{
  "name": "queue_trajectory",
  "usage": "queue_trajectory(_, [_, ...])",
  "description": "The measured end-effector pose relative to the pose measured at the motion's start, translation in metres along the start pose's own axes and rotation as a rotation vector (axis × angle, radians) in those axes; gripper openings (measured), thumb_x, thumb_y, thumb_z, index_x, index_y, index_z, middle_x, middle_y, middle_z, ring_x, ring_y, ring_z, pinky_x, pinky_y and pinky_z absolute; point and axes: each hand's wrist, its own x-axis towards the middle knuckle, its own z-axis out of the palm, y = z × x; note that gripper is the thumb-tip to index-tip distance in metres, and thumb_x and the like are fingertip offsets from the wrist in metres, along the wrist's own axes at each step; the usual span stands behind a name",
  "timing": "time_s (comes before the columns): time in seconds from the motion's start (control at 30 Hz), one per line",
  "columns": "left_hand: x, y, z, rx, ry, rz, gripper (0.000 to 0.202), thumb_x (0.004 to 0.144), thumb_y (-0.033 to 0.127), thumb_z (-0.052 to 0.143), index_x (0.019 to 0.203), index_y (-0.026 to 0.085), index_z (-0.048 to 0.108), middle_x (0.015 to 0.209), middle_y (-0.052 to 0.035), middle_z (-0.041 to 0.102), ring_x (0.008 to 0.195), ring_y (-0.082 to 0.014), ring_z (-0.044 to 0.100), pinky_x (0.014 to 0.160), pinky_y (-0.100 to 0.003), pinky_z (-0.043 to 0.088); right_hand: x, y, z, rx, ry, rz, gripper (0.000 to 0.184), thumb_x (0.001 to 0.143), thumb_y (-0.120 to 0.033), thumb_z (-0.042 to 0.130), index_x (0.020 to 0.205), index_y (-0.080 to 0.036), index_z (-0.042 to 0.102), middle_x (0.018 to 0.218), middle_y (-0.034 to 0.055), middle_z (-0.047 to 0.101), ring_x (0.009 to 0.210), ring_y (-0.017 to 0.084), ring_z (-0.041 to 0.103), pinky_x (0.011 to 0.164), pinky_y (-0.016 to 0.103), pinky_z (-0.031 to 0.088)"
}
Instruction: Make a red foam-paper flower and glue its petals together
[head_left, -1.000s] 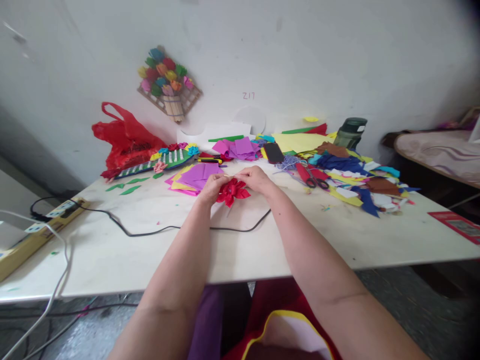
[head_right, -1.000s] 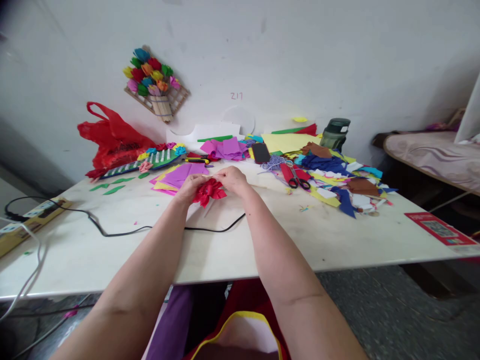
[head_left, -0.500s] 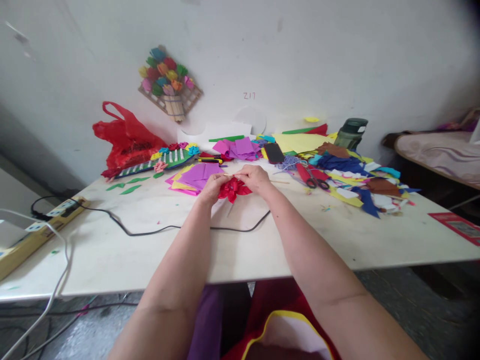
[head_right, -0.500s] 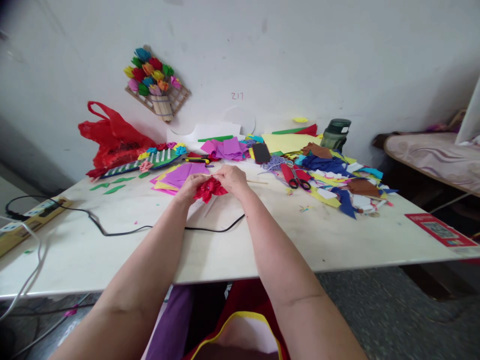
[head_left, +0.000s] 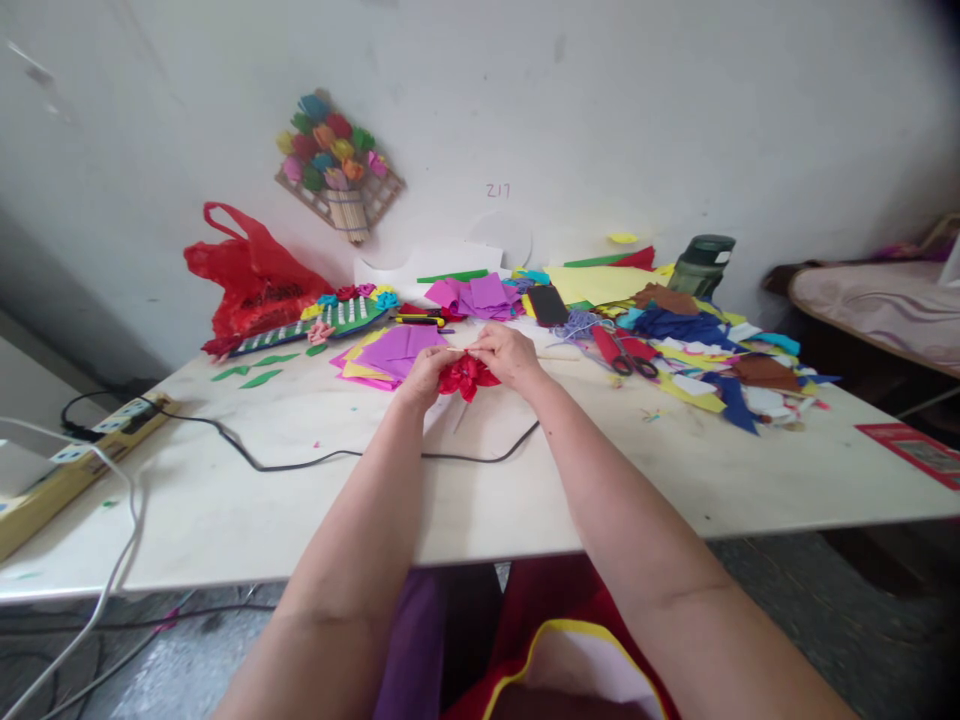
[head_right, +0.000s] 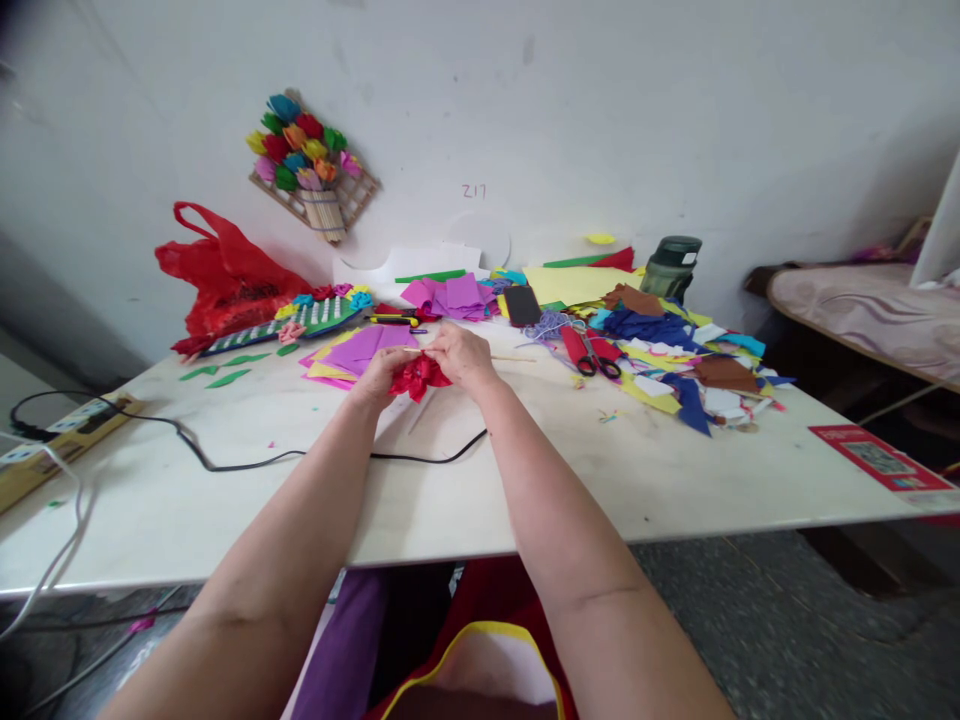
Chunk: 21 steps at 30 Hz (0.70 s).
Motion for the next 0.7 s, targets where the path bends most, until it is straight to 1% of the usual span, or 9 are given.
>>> queue_trajectory(0.13, [0.0002, -0.0009, 0.0005, -0.007, -0.001, 0.009, 0.023, 0.061, 0.031, 0.076, 0.058, 0.013, 0.061, 0.053, -0.0011, 0.057, 0.049, -0.0096, 0.050, 0.051, -0.023, 0.034, 0.0001, 0.0000, -0.0006, 0.013, 0.000, 0.001, 0.018, 0.088, -0.029, 0.061, 0.092, -0.029, 0.078, 0.105, 0.0017, 0.069, 0.092, 0.018, 0.061, 0.073, 0.028, 0.044])
queue_trajectory(0.27, [0.0011, -0.0021, -0.0007, 0.021, -0.019, 0.016, 0.031, 0.063, 0.038, 0.080, 0.060, 0.012, 0.062, 0.052, -0.0008, 0.056, 0.046, -0.0082, 0.048, 0.048, -0.023, 0.032, -0.0012, -0.0009, -0.0007, 0.028, 0.020, -0.008, 0.017, 0.088, -0.027, 0.060, 0.089, -0.027, 0.077, 0.106, 0.0009, 0.069, 0.093, 0.017, 0.062, 0.075, 0.027, 0.045])
queue_trajectory(0.37, [0.0010, -0.0016, -0.0019, 0.034, -0.048, 0.019, 0.032, 0.063, 0.039, 0.081, 0.062, 0.012, 0.064, 0.054, -0.0015, 0.059, 0.048, -0.0082, 0.050, 0.049, -0.022, 0.034, -0.0027, -0.0012, -0.0004, 0.054, 0.037, -0.035, 0.018, 0.088, -0.026, 0.058, 0.088, -0.027, 0.076, 0.111, -0.0002, 0.069, 0.094, 0.016, 0.062, 0.078, 0.027, 0.046])
queue_trajectory(0.5, [-0.0006, -0.0005, -0.0027, 0.053, -0.060, 0.014, 0.032, 0.062, 0.039, 0.082, 0.064, 0.012, 0.065, 0.055, -0.0019, 0.059, 0.048, -0.0080, 0.050, 0.047, -0.022, 0.033, -0.0035, -0.0016, -0.0005, 0.061, 0.018, -0.030, 0.018, 0.087, -0.026, 0.058, 0.088, -0.027, 0.075, 0.115, -0.0007, 0.067, 0.094, 0.017, 0.063, 0.079, 0.029, 0.047])
queue_trajectory(0.7, [-0.0005, -0.0029, -0.0055, 0.077, -0.074, 0.020, 0.034, 0.061, 0.040, 0.083, 0.066, 0.012, 0.065, 0.055, -0.0013, 0.059, 0.046, -0.0077, 0.049, 0.046, -0.021, 0.032, -0.0021, 0.0003, 0.0000, 0.103, 0.004, -0.001, 0.016, 0.085, -0.026, 0.060, 0.087, -0.027, 0.076, 0.111, -0.0010, 0.068, 0.090, 0.015, 0.063, 0.078, 0.028, 0.047])
